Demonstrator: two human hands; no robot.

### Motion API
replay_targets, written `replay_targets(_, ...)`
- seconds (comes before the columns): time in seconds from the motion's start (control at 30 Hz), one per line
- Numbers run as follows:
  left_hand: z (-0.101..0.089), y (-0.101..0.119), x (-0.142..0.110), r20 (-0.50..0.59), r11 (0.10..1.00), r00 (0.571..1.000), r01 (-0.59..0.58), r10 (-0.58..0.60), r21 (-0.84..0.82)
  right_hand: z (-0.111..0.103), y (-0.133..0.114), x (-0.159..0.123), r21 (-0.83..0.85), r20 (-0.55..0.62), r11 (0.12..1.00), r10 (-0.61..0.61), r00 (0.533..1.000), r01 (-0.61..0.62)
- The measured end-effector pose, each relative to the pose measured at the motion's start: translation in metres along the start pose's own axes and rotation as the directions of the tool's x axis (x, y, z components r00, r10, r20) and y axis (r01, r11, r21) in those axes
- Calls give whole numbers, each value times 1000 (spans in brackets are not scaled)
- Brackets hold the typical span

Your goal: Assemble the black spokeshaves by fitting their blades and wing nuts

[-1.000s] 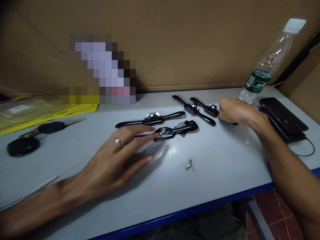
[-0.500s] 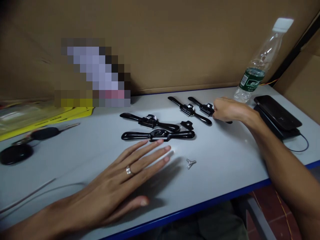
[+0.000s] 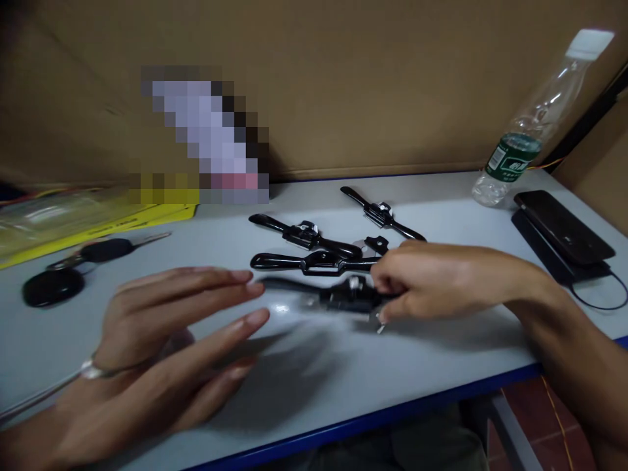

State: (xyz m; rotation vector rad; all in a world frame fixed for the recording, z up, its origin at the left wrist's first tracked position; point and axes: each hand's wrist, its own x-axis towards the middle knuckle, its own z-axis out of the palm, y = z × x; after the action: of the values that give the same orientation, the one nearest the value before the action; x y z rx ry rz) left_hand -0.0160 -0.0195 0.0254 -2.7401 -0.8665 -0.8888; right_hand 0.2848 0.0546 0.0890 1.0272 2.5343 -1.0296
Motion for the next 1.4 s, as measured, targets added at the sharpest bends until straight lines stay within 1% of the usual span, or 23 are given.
replay_targets(0.03, -1, 1, 1, 35, 996, 996, -88, 87, 14, 6, -9, -1, -9, 75, 1000, -14, 997, 15)
replay_targets(0.07, 0, 3, 2, 87, 985, 981, -172, 173, -18, 12, -17, -2, -44, 108, 999, -2, 994, 7)
replay_targets(0.1, 2, 5, 3, 129, 979, 970, -201, 204, -41, 17, -23, -3, -87, 117, 996, -9, 993, 19)
replay_targets(0.13, 5, 6, 4, 120, 974, 967, -218, 224, -59, 21, -27, -3, -124, 113, 992, -8, 994, 22)
replay_targets(0.17, 9, 7, 5, 104, 976, 971, -211, 217, -61, 25, -29, -3, -148, 128, 989, -11, 992, 30)
replay_targets(0.23, 17, 7, 6, 58, 976, 977, -203, 207, -75, 28, -29, 1, -141, 181, 989, -27, 983, 53)
replay_targets(0.3, 23, 4, 6, 24, 987, 989, -143, 146, -76, 27, -24, 8, -95, 201, 994, -35, 979, 55)
replay_targets(0.37, 27, 0, 7, 44, 996, 997, -54, 57, -74, 23, -16, 15, -59, 128, 998, -30, 991, 38)
replay_targets(0.47, 33, -9, 8, 137, 997, 989, 57, -50, -54, 19, -4, 25, -75, -59, 997, -3, 998, -2)
replay_targets(0.57, 38, -15, 8, 202, 989, 968, 150, -147, 1, 18, 4, 30, -136, -240, 986, 62, 969, -97)
replay_targets(0.67, 41, -17, 7, 225, 981, 955, 189, -195, 44, 21, 6, 31, -190, -353, 968, 90, 931, -166)
replay_targets(0.73, 41, -18, 7, 226, 981, 955, 187, -192, 44, 22, 5, 30, -259, -362, 953, 54, 931, -156)
replay_targets(0.8, 40, -17, 7, 228, 984, 958, 177, -173, 5, 22, 2, 28, -313, -316, 942, 15, 949, -119)
replay_targets(0.87, 38, -14, 8, 238, 988, 962, 148, -133, -46, 24, -2, 26, -323, -296, 942, -15, 955, -86)
replay_targets(0.93, 37, -11, 9, 248, 991, 966, 103, -79, -86, 27, -7, 26, -327, -334, 943, -53, 941, -63)
replay_targets(1.0, 36, -9, 10, 251, 992, 967, 72, -44, -101, 32, -14, 27, -354, -362, 935, -125, 924, -12)
replay_targets(1.07, 35, -7, 10, 257, 993, 966, 66, -38, -102, 39, -19, 27, -401, -347, 914, -218, 912, 65)
replay_targets(1.13, 35, -7, 11, 263, 993, 964, 72, -44, -98, 45, -24, 28, -469, -333, 875, -298, 895, 117)
replay_targets(1.2, 35, -7, 11, 262, 994, 964, 68, -42, -90, 52, -26, 28, -548, -335, 828, -350, 875, 121)
replay_targets(1.27, 35, -8, 12, 254, 995, 967, 58, -35, -81, 57, -26, 29, -598, -351, 795, -370, 860, 98)
replay_targets(1.4, 35, -8, 12, 239, 997, 971, 39, -21, -68, 62, -22, 33, -606, -382, 792, -369, 847, 72)
